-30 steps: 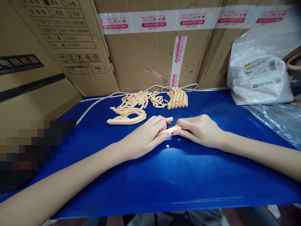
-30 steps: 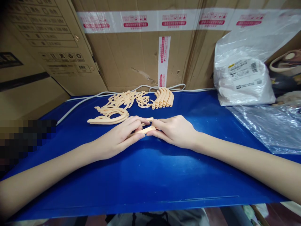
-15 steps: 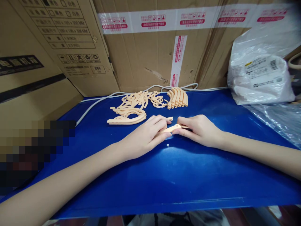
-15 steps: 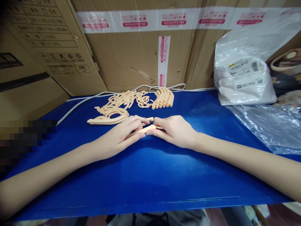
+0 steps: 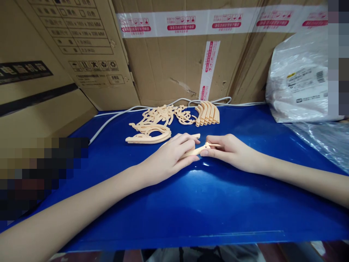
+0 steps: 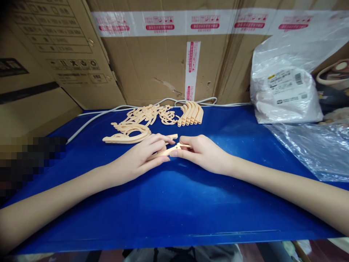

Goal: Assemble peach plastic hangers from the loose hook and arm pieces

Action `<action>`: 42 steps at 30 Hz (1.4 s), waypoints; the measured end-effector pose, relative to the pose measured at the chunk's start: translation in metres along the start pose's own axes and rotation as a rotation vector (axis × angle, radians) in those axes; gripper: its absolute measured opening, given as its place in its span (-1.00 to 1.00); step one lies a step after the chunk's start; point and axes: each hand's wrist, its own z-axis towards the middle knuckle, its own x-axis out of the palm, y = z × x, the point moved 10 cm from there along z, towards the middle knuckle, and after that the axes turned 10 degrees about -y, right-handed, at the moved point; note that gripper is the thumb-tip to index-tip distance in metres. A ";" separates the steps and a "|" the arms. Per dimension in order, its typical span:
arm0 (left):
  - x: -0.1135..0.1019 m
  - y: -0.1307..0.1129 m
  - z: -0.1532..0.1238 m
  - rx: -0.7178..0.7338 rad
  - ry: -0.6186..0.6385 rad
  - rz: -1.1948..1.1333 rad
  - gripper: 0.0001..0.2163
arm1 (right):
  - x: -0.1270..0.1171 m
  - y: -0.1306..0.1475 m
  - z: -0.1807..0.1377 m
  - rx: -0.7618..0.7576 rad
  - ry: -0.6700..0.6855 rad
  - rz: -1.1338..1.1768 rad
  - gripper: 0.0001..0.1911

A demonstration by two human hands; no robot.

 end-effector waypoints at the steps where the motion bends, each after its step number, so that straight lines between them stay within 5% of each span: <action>1: 0.000 0.000 0.000 0.002 -0.002 0.006 -0.82 | 0.001 -0.002 0.000 0.030 0.006 0.057 -0.60; 7: -0.001 0.002 -0.001 -0.016 -0.003 -0.014 -0.80 | 0.000 0.000 0.000 0.027 0.006 0.063 -0.63; 27: 0.005 -0.003 -0.002 -0.001 0.049 -0.039 -0.78 | 0.002 0.025 -0.011 -0.426 -0.103 -0.746 -0.46; 33: 0.003 -0.003 -0.001 0.006 0.033 -0.048 -0.80 | 0.000 0.021 -0.008 -0.342 -0.079 -0.646 -0.46; 42: -0.001 -0.002 0.000 0.005 -0.006 -0.022 -0.82 | -0.001 0.004 -0.002 -0.053 -0.028 -0.060 -0.55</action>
